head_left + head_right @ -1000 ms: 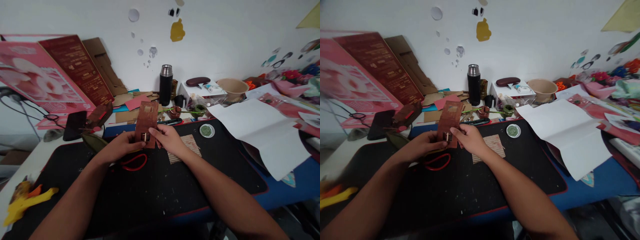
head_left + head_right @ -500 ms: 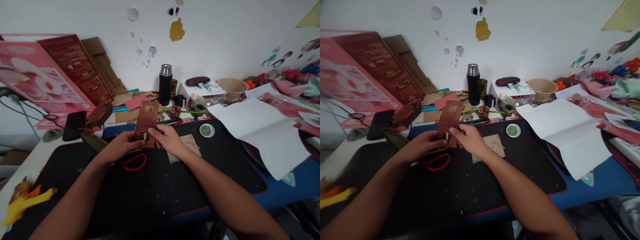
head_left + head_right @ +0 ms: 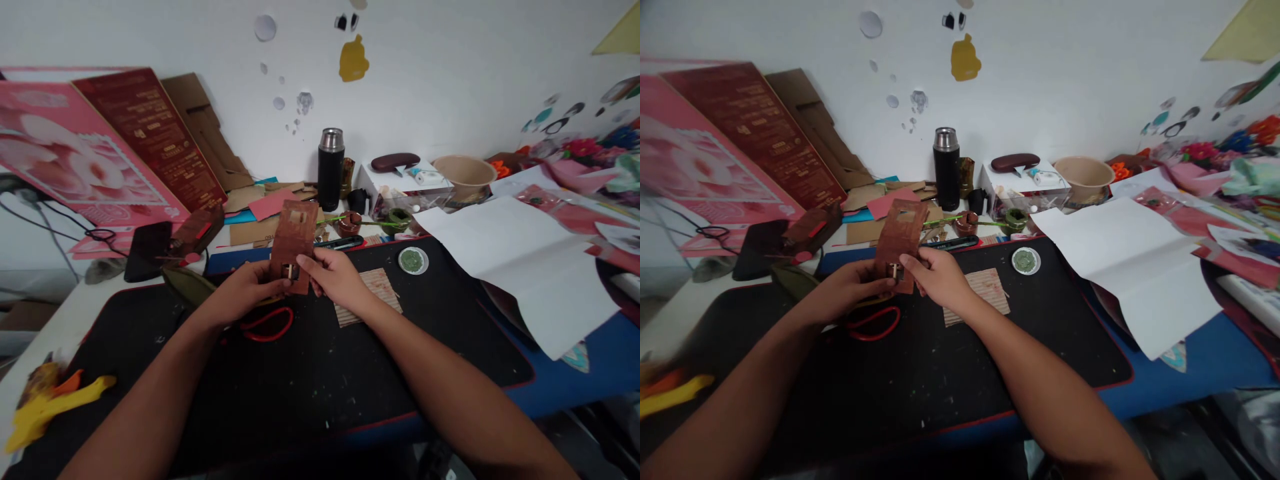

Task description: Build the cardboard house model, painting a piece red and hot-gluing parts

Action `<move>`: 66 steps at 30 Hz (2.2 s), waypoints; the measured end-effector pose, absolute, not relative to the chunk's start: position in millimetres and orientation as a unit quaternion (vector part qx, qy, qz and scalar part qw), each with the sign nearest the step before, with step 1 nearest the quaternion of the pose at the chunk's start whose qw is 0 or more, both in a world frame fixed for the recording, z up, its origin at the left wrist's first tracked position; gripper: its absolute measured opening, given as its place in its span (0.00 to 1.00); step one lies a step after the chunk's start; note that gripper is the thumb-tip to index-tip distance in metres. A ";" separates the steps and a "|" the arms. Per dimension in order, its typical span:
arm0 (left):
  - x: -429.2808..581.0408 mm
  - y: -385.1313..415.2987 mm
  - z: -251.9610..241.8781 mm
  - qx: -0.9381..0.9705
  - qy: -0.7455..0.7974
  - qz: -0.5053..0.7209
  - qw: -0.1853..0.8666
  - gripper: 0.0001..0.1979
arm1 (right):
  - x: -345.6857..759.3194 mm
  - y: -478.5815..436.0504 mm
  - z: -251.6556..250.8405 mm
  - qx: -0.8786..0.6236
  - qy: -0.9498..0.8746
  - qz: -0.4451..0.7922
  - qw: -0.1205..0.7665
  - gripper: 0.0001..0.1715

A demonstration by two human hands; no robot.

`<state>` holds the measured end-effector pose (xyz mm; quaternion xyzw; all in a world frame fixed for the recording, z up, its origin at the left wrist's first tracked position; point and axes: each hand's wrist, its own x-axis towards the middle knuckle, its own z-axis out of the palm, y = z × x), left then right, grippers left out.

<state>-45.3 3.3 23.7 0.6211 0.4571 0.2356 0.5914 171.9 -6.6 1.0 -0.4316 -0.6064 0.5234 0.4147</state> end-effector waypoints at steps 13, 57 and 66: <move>-40.9 5.1 17.6 0.501 0.435 0.352 0.660 0.23 | 170.4 -8.7 0.3 -0.424 -0.621 0.521 0.404 0.25; -45.0 8.3 11.5 0.487 0.446 0.370 0.653 0.20 | 169.6 -9.8 0.5 -0.426 -0.626 0.518 0.397 0.25; -46.0 8.1 17.0 0.502 0.456 0.390 0.623 0.21 | 169.1 -10.3 3.0 -0.406 -0.605 0.546 0.414 0.27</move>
